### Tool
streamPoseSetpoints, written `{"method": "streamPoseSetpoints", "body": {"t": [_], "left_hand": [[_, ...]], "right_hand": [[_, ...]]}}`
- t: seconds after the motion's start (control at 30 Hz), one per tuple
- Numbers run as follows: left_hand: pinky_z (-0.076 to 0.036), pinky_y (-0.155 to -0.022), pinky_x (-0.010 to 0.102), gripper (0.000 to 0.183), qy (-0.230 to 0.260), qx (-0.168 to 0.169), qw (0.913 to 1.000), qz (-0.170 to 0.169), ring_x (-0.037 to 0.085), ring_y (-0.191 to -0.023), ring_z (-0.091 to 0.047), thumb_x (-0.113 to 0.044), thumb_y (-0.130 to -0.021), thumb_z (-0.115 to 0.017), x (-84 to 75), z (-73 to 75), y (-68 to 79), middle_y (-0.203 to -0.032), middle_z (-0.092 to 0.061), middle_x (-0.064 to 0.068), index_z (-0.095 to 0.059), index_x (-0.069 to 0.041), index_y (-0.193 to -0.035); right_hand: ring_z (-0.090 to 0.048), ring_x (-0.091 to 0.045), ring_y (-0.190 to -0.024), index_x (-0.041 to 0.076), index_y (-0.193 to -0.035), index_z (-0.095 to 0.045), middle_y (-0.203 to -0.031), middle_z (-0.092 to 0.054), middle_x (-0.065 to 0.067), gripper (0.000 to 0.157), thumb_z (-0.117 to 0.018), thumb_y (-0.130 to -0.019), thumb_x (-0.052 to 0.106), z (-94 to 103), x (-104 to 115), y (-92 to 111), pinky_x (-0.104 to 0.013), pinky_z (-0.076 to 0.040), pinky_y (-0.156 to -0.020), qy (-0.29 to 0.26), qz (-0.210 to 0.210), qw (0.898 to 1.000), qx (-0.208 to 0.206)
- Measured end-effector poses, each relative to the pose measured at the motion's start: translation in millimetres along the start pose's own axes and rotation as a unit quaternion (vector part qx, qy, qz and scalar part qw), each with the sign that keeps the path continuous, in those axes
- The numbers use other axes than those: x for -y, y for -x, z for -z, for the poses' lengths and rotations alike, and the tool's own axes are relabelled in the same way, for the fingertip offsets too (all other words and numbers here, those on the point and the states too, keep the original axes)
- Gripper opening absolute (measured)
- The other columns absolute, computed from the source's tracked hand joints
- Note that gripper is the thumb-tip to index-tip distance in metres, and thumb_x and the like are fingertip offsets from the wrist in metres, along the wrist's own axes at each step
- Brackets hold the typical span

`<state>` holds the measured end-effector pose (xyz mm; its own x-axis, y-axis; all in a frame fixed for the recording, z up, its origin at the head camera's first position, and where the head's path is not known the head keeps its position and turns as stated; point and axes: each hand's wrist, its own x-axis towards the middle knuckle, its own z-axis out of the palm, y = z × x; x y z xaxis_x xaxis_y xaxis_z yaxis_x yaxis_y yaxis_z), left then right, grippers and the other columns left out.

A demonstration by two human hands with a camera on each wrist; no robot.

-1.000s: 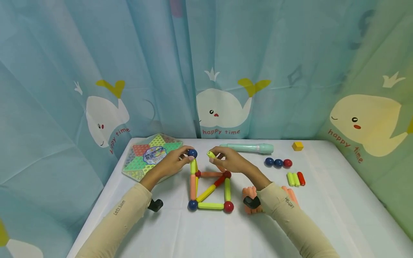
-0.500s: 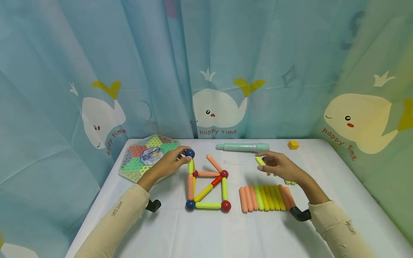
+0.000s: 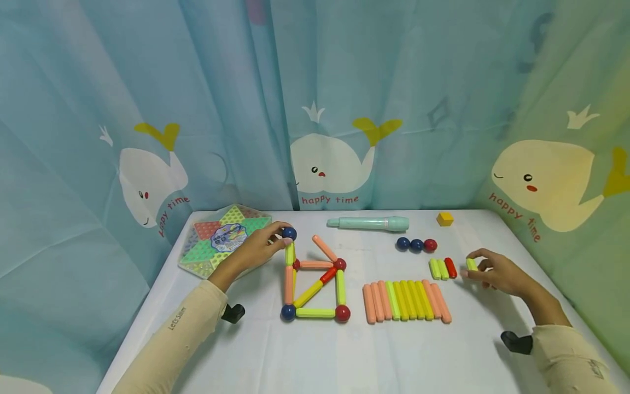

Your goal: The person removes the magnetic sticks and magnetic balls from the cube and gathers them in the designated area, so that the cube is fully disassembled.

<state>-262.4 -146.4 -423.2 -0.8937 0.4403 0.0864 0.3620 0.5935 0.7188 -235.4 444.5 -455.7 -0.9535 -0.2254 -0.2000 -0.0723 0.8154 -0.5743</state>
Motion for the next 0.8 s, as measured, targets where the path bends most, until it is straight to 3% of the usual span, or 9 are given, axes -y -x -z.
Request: {"method": "streamPoseSetpoints", "body": {"t": [0.13, 0.4, 0.6, 0.8], "left_hand": [[-0.055, -0.085, 0.036, 0.044, 0.001, 0.000, 1.0000, 0.000, 0.020, -0.107, -0.063, -0.043, -0.103, -0.055, -0.2, 0.8, 1.5, -0.124, -0.064, 0.002, -0.053, -0.020, -0.140], [-0.054, -0.084, 0.037, 0.043, 0.007, -0.009, 0.9999, -0.006, 0.021, -0.104, -0.063, -0.040, -0.103, -0.055, 0.2, 1.6, 3.3, -0.125, -0.064, 0.005, -0.054, -0.017, -0.140], [-0.054, -0.082, 0.035, 0.044, 0.002, -0.008, 1.0000, 0.003, 0.018, -0.102, -0.063, -0.043, -0.103, -0.055, 2.3, 0.2, 3.0, -0.123, -0.065, 0.002, -0.053, -0.019, -0.140], [-0.054, -0.085, 0.037, 0.045, 0.002, -0.007, 1.0000, 0.006, 0.019, -0.106, -0.062, -0.047, -0.102, -0.054, 3.9, -0.2, 1.6, -0.123, -0.064, 0.000, -0.053, -0.022, -0.140]], "right_hand": [[-0.055, -0.020, -0.076, -0.004, -0.132, -0.047, -0.093, -0.063, -0.011, 0.062, -0.073, -0.092, 0.036, 0.5, -11, -7, -0.031, -0.047, -0.062, 0.031, -0.025, 0.999, 0.030], [-0.054, -0.023, -0.085, -0.008, -0.139, -0.041, -0.099, -0.062, -0.015, 0.078, -0.079, -0.086, 0.036, 10.4, -12, -11, -0.033, -0.048, -0.068, 0.059, -0.017, 0.996, 0.070], [-0.054, -0.023, -0.088, -0.011, -0.139, -0.043, -0.104, -0.062, -0.017, 0.068, -0.076, -0.090, 0.023, 10.7, -9, -16, -0.031, -0.049, -0.067, 0.045, 0.018, 0.995, 0.087], [-0.056, -0.024, -0.087, -0.011, -0.141, -0.040, -0.106, -0.061, -0.021, 0.069, -0.076, -0.090, 0.019, 9.5, -4, -24, -0.034, -0.053, -0.070, 0.027, 0.010, 0.994, 0.104]]}}
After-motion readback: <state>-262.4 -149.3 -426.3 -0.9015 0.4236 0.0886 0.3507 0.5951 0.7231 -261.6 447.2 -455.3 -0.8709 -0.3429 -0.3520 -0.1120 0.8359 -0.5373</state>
